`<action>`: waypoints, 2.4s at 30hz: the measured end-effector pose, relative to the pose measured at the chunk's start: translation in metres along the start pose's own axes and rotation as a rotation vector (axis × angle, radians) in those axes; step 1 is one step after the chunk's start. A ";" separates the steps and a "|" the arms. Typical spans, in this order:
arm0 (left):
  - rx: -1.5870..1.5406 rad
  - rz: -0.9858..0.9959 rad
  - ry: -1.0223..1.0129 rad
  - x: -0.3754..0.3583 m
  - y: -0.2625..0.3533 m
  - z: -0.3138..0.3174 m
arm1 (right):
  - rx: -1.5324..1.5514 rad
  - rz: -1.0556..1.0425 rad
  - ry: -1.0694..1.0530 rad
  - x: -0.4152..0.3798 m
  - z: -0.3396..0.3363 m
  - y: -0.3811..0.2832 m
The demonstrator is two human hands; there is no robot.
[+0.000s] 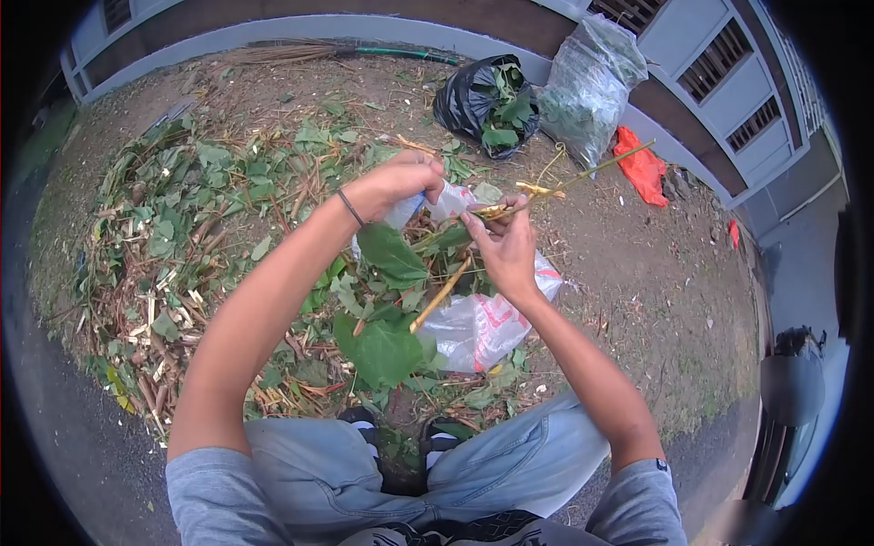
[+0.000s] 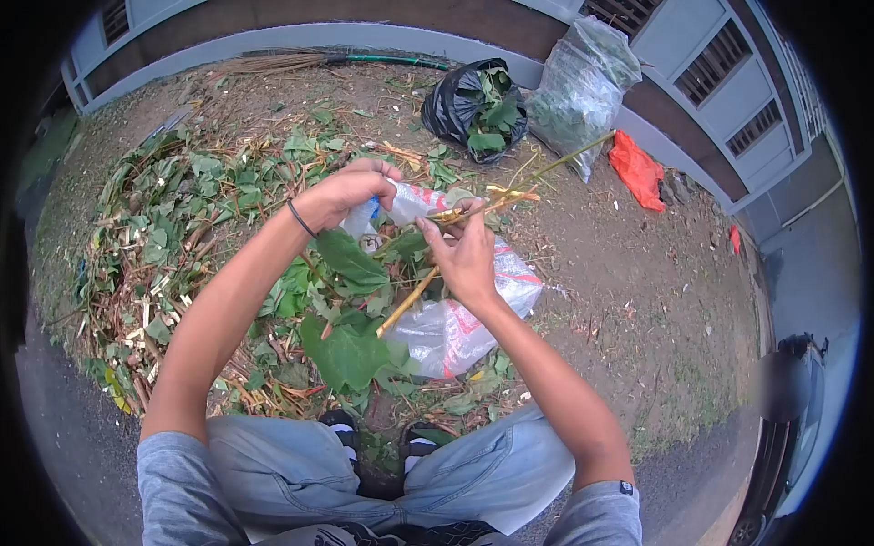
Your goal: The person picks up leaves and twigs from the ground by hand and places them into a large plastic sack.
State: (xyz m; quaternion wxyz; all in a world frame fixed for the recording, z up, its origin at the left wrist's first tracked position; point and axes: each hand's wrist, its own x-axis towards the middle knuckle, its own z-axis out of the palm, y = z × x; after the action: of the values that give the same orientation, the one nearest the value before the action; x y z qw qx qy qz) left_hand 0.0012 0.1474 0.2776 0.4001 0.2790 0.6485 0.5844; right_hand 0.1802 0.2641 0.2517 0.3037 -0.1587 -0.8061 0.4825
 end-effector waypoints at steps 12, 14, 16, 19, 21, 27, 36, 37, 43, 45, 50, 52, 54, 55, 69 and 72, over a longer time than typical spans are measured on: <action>1.095 0.517 0.333 -0.013 0.004 -0.033 | -0.281 -0.250 0.290 0.037 -0.024 0.025; 0.870 0.445 0.321 -0.005 0.009 -0.028 | -0.393 -0.336 0.112 0.028 -0.011 0.038; 0.430 0.344 0.272 0.004 0.013 -0.017 | -0.467 -0.409 -0.007 0.023 0.005 0.048; 0.075 0.198 0.141 0.003 0.040 0.000 | -0.704 -0.555 -0.270 0.026 0.023 0.046; 0.059 0.177 0.167 -0.008 0.063 0.009 | -0.903 -0.250 -0.365 0.049 0.031 0.035; -0.358 0.259 0.123 -0.030 0.117 -0.028 | -0.967 -0.197 -0.596 0.080 0.051 0.171; -0.274 0.253 0.287 0.003 0.076 -0.075 | -0.683 -0.201 -0.807 0.031 0.008 0.036; -0.278 0.256 0.291 0.006 0.072 -0.077 | -0.736 -0.178 -0.819 0.034 -0.006 0.014; -0.232 0.255 0.405 0.016 0.072 -0.069 | -0.901 -0.303 -0.748 0.052 -0.079 -0.090; -0.192 0.283 0.409 0.024 0.069 -0.069 | -0.737 -0.521 -0.401 0.046 -0.095 -0.099; -0.197 0.283 0.425 0.024 0.067 -0.075 | -0.839 -0.958 0.662 0.009 -0.144 -0.103; -0.201 0.273 0.469 0.014 0.069 -0.078 | -0.859 -1.000 0.758 -0.026 -0.182 -0.076; -0.211 0.261 0.512 0.012 0.065 -0.082 | -0.952 -0.947 0.763 -0.073 -0.199 -0.048; -0.227 0.269 0.493 0.016 0.061 -0.086 | -0.963 -0.832 0.751 -0.084 -0.201 -0.038; -0.167 0.210 0.413 0.011 0.072 -0.074 | 0.131 -0.060 -0.339 0.001 -0.009 -0.039; -0.166 0.220 0.466 0.021 0.061 -0.081 | 0.297 -0.096 0.047 0.006 -0.027 -0.032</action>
State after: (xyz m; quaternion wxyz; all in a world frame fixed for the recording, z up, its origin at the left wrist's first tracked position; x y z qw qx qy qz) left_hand -0.0842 0.1313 0.3332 0.1958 0.1721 0.6388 0.7239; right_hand 0.1943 0.2702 0.2909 0.3652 -0.0843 -0.7252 0.5776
